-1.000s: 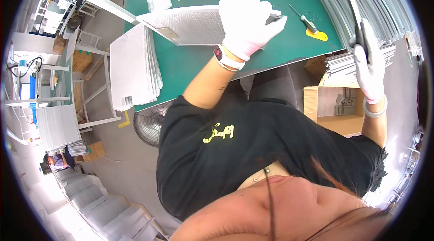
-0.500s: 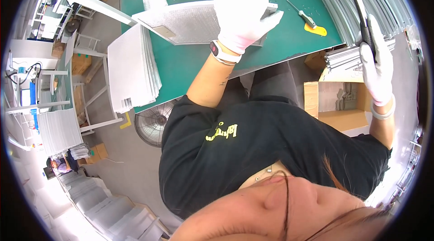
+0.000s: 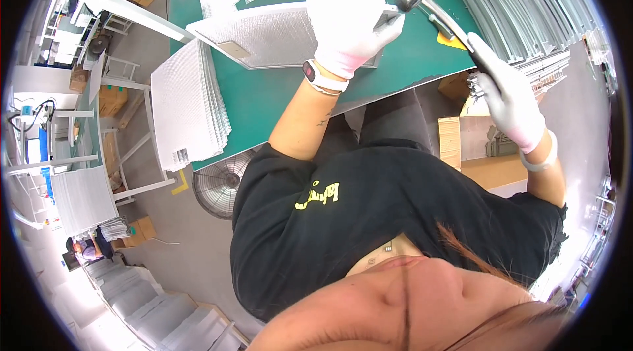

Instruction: Assembling a metal frame onto a mesh filter and securing the components with an electric screwdriver and mallet.

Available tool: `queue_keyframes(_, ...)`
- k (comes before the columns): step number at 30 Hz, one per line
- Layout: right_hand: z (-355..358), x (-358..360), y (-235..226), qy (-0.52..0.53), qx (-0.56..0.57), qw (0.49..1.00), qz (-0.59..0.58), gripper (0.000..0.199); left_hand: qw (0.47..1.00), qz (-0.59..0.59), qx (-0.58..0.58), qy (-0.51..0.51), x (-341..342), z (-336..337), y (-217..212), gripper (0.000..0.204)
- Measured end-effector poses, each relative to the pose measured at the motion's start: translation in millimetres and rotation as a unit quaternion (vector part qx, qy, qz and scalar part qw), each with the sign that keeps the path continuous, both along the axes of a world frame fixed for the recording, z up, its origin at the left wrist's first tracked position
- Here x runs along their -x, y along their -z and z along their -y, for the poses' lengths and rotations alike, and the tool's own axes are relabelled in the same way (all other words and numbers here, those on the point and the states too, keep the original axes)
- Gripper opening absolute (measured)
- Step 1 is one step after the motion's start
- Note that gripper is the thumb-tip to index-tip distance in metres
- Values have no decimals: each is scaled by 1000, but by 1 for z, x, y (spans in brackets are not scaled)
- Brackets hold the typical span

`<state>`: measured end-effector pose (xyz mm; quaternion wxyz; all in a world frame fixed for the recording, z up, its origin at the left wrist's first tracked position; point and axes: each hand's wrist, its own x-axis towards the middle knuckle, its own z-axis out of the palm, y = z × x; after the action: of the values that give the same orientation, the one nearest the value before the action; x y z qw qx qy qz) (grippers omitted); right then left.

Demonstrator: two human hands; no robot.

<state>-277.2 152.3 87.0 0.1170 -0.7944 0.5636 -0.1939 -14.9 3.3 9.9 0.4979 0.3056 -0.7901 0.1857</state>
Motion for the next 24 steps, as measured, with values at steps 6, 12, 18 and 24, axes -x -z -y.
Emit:
queue_keyframes(6, -9, 26, -11, 57, 150, 945, 283, 49, 1000, -16, 22, 3, 0, 2, 4, 26)
queue_keyframes(12, 3, 3, -20, 6, -62, 994, -85, 49, 1000, -5, 14, -7, -1, 3, 8, 28)
queue_keyframes(18, -6, 33, -9, -9, 120, 926, 357, 48, 999, -5, 30, -19, 2, 1, 8, 32)
queue_keyframes(24, 15, 9, -42, -98, 73, 992, -10, 48, 1000, 11, -1, -29, -7, 2, 12, 33)
